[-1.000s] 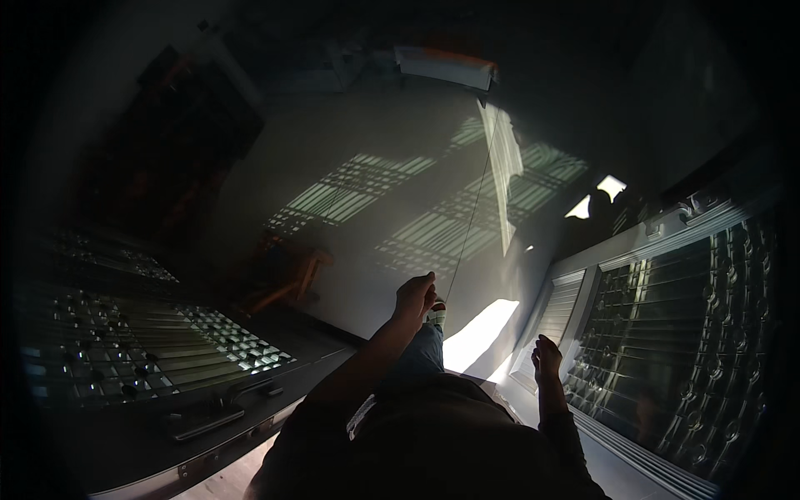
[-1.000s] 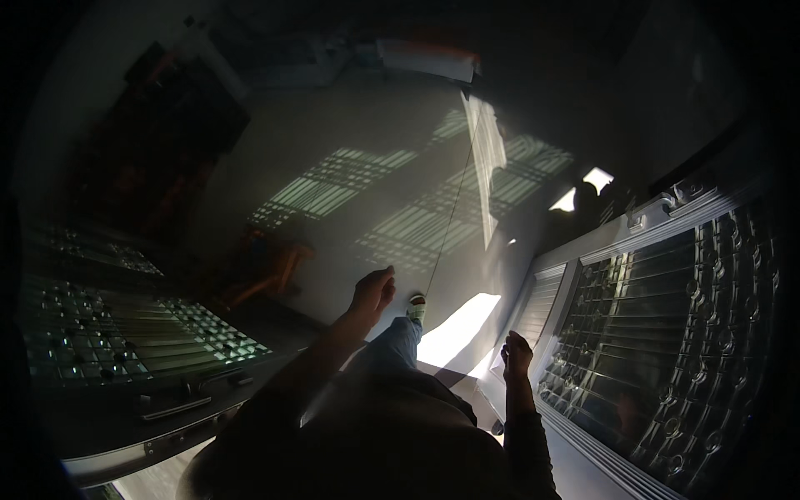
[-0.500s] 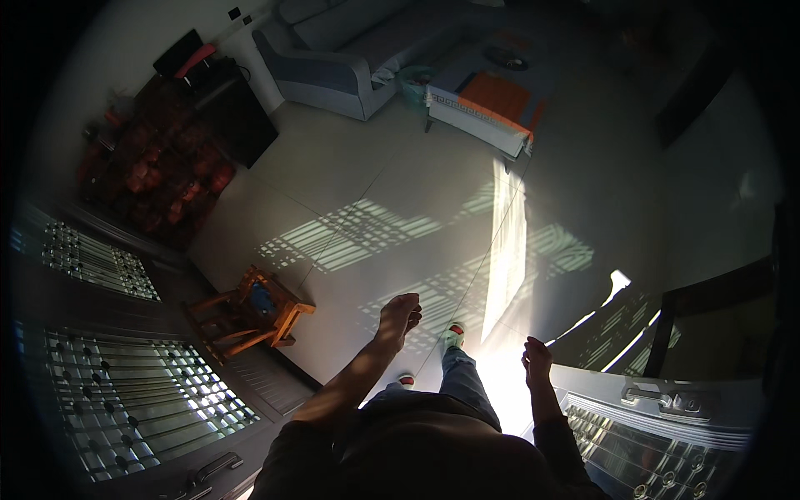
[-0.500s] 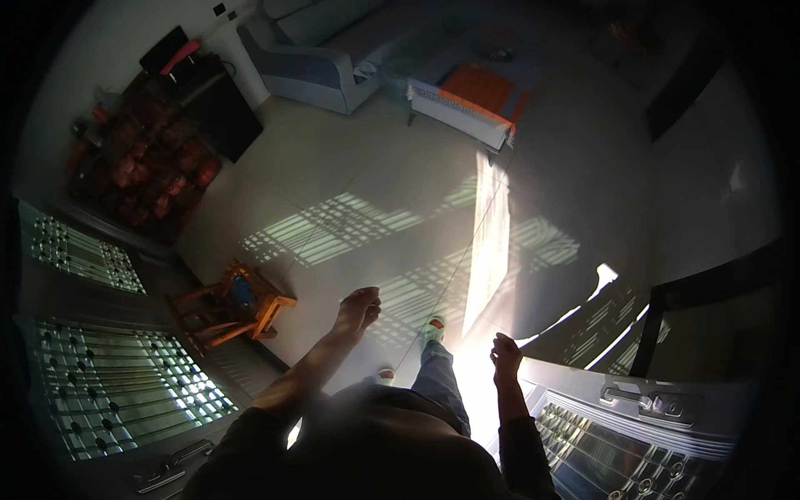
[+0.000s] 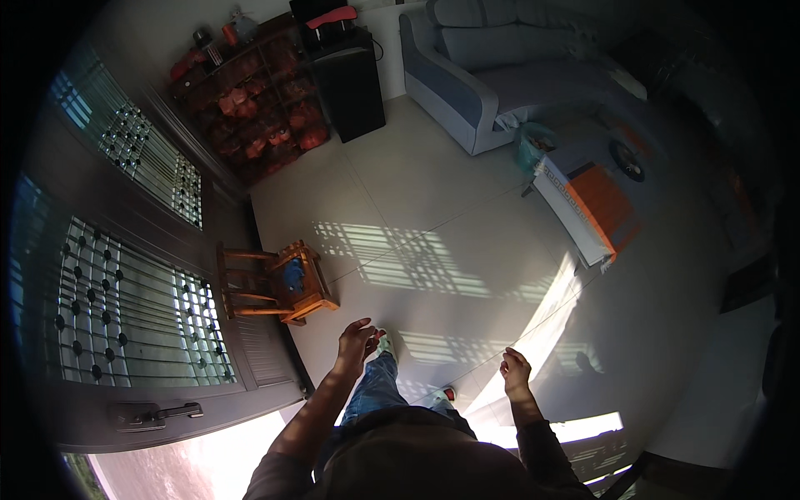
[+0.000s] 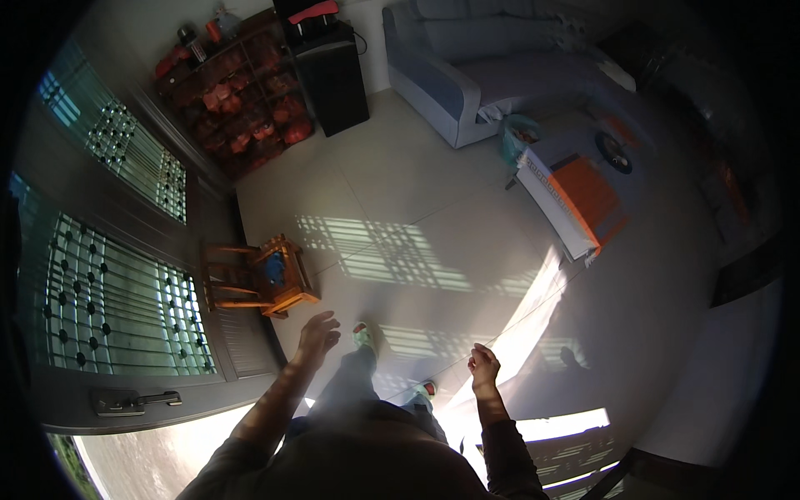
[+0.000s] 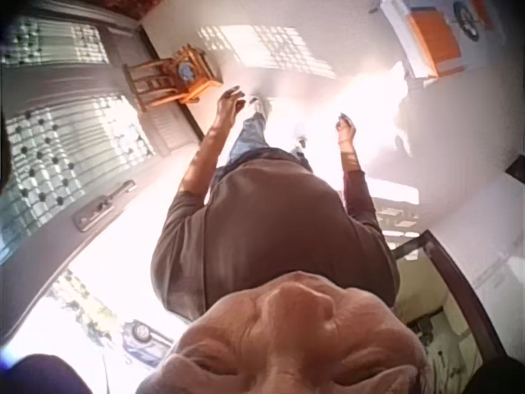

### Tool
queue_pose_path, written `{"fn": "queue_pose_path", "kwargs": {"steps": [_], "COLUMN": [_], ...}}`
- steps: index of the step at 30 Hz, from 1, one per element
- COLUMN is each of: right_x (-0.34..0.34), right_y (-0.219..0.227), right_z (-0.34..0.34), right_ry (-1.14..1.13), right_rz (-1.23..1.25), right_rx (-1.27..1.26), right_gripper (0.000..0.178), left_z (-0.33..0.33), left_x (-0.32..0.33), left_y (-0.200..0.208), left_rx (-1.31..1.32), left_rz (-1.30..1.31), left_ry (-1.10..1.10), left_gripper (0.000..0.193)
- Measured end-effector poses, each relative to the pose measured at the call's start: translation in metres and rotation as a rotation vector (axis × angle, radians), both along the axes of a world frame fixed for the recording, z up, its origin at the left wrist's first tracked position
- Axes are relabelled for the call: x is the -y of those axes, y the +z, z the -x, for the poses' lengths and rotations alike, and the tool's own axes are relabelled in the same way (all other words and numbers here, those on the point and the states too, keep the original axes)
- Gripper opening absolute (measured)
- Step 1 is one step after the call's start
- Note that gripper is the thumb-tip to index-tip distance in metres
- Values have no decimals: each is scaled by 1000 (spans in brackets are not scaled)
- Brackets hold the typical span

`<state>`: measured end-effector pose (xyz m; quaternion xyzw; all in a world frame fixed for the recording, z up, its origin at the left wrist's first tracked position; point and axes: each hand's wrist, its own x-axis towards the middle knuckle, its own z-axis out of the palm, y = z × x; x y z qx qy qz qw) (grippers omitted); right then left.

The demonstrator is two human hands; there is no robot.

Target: The person sits on the floor and handles several plastic bags, then wipes the floor with a cloth. They stand, walk outside, and return with a broom and dustpan to sweep the floor, collecting debris into the dustpan. Finally, they walk to the bathroom and rinse the cloth in a bucket.

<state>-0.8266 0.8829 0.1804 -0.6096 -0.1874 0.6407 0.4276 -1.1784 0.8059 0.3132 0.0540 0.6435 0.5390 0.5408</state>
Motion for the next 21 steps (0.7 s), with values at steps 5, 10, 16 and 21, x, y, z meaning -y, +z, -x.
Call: {"fn": "queue_pose_path", "kwargs": {"steps": [5,10,16,21], "right_x": [-45,-111,-176,-226], "right_y": [-7,3,29,18], "right_z": [89,187,322,410], "right_ry": [98,258,461,691], "right_rz": [-9,-11,-74,-119], "right_rx": [-43,42,101,179], "right_gripper": [20,18,15,15], "left_z": [89,173,261,305], "left_x": [-11,-48,-53,-49], "left_y": [-38,-33,-58,-72], "left_rx": [25,89,-61,-233], "left_rz": [-142,-124,-162,-193], "left_ry": [144,291,403,526], "left_gripper": [38,42,27,21]}}
